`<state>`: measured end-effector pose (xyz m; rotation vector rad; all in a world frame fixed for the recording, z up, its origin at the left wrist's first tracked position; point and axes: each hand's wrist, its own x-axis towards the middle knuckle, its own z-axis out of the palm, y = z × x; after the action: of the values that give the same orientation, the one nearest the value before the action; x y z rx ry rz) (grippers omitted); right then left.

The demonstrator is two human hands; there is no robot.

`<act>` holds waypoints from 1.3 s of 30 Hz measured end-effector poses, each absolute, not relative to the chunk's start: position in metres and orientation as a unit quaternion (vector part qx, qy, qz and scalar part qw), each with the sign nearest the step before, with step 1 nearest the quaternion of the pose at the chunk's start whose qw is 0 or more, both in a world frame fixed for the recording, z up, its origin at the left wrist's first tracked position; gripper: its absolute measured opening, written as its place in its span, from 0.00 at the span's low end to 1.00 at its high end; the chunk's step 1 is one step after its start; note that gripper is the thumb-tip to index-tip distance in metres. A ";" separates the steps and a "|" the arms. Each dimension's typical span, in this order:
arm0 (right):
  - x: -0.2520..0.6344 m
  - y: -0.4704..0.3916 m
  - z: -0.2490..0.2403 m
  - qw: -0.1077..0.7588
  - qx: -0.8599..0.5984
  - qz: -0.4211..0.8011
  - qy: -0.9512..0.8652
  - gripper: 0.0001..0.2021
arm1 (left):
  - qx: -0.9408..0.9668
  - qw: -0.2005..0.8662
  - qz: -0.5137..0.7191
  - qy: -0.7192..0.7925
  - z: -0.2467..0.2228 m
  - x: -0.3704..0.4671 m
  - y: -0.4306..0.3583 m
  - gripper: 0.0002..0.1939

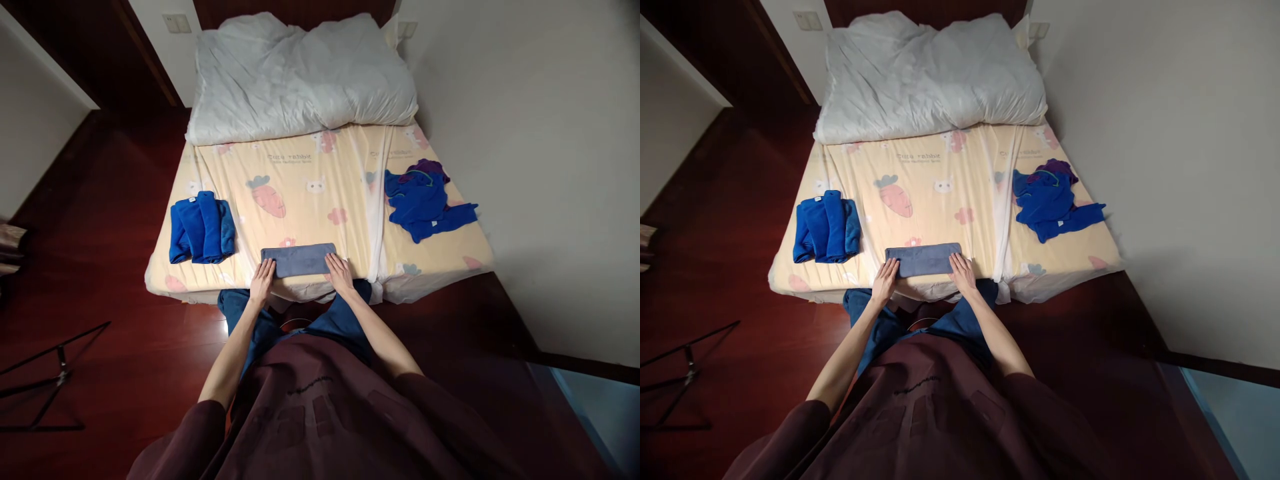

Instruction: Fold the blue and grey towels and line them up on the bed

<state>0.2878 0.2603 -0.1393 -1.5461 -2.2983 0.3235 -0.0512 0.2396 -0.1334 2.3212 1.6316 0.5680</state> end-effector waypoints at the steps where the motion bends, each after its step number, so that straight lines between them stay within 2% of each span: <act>1: 0.286 0.263 -0.139 0.171 -0.547 0.117 -0.811 0.32 | 0.795 0.124 0.193 0.561 -0.133 -0.050 0.242 0.36; 13: 0.304 0.217 -0.140 0.155 -0.534 0.147 -0.818 0.34 | 0.811 0.167 0.158 0.538 -0.139 -0.070 0.201 0.38; 16: 0.307 0.227 -0.136 0.194 -0.547 0.191 -0.792 0.34 | 0.785 0.201 0.216 0.545 -0.142 -0.075 0.209 0.37; 19: 0.314 0.244 -0.135 0.258 -0.554 0.272 -0.744 0.29 | 0.750 0.258 0.268 0.547 -0.141 -0.083 0.222 0.35; 24: 0.322 0.260 -0.143 0.353 -0.562 0.371 -0.649 0.19 | 0.662 0.332 0.331 0.584 -0.135 -0.089 0.232 0.23; 28: 0.318 0.263 -0.151 0.380 -0.586 0.402 -0.592 0.18 | 0.595 0.375 0.354 0.616 -0.136 -0.086 0.237 0.25; 34: 0.313 0.276 -0.153 0.407 -0.588 0.411 -0.565 0.22 | 0.580 0.339 0.335 0.661 -0.136 -0.084 0.255 0.25; 39: 0.309 0.288 -0.150 0.362 -0.652 0.345 -0.569 0.22 | 0.576 0.313 0.295 0.695 -0.133 -0.084 0.265 0.25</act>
<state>0.3089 0.2880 -0.1496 -1.6802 -1.4658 0.8886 -0.0839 0.2648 -0.1331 1.5185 1.8344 0.7782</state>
